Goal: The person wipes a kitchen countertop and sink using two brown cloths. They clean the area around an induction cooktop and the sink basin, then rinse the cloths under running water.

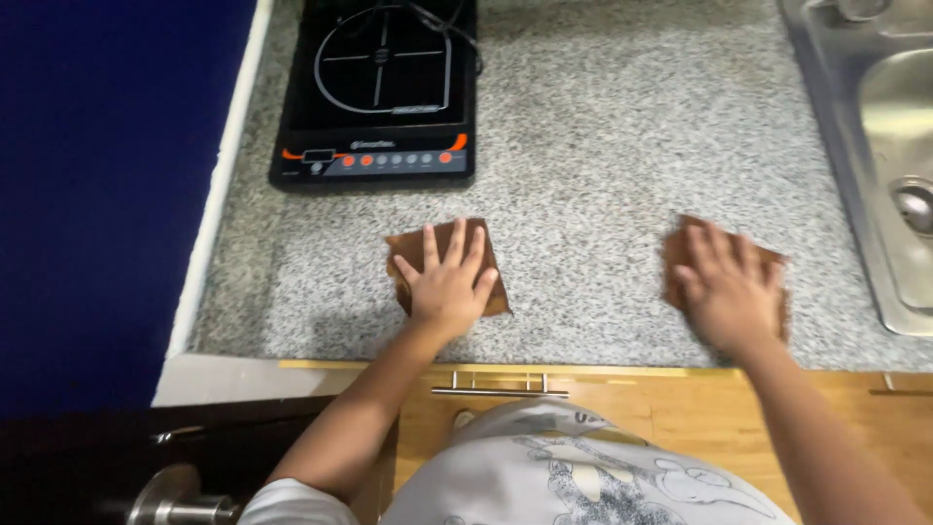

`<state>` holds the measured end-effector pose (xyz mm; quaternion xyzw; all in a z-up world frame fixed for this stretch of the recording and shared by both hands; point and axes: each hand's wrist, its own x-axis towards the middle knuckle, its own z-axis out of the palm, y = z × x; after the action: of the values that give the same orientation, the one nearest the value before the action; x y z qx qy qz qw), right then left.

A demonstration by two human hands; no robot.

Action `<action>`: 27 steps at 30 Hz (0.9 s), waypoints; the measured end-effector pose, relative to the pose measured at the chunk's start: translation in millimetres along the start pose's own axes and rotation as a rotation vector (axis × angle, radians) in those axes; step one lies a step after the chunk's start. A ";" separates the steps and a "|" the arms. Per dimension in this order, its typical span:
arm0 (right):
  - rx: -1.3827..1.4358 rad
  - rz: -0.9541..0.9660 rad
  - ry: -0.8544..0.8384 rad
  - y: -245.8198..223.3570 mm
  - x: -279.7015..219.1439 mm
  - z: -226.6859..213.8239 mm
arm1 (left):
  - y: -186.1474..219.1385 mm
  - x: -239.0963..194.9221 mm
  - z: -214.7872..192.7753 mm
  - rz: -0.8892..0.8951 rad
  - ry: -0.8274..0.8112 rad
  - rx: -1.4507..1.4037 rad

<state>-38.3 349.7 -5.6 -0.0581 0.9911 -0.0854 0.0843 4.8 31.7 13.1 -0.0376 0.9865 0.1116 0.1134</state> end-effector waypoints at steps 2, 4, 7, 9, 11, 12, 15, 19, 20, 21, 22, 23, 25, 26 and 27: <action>0.030 0.224 -0.032 32.8 -11.7 -11.3 | 22.2 -8.4 -16.9 0.035 -0.188 0.076; 0.042 0.325 -0.050 49.7 -28.0 -27.7 | 44.2 -14.5 -23.2 0.091 -0.215 0.075; 0.070 0.409 -0.005 84.2 -33.4 -18.8 | 70.2 -22.6 -24.1 0.208 -0.251 0.069; 0.091 0.399 0.064 95.6 -32.4 -8.6 | 74.7 -21.9 -7.5 0.277 -0.257 0.070; 0.089 0.406 0.074 94.2 -32.3 -7.6 | 70.3 -12.9 23.8 0.435 0.028 0.048; 0.092 0.405 0.077 95.4 -32.7 -6.6 | 67.7 -14.2 18.1 0.436 0.031 0.050; 0.106 0.396 0.069 96.2 -32.4 -3.8 | 54.9 -20.3 -5.7 0.421 -0.096 0.066; 0.097 0.435 0.066 91.9 -28.0 -0.6 | 11.1 -32.9 -44.1 0.121 -0.325 0.094; 0.107 0.454 0.084 92.1 -27.2 0.0 | -2.8 -35.8 -49.6 0.011 -0.308 0.091; 0.106 0.439 0.078 101.3 -26.5 8.7 | -28.3 -38.9 -40.7 -0.005 -0.309 0.086; 0.126 0.347 0.135 110.6 -24.1 16.0 | -53.5 -42.2 -32.1 -0.016 -0.111 0.131; 0.146 0.254 0.192 120.0 -21.6 23.1 | -78.5 -46.5 -23.4 -0.026 0.087 0.177; 0.173 0.157 0.280 123.8 -18.2 33.3 | -118.0 -41.6 -4.5 -0.102 0.176 0.103; 0.201 0.082 0.374 126.2 -18.0 38.6 | -137.7 -39.4 5.1 -0.155 0.262 0.033; 0.203 0.067 0.371 132.0 -12.5 46.0 | -139.5 -40.4 4.1 -0.170 0.266 0.033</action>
<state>-31.3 473.2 -71.9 0.0003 0.9773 -0.1910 -0.0915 58.8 -101.0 -11.0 -0.1336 0.9878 0.0796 -0.0084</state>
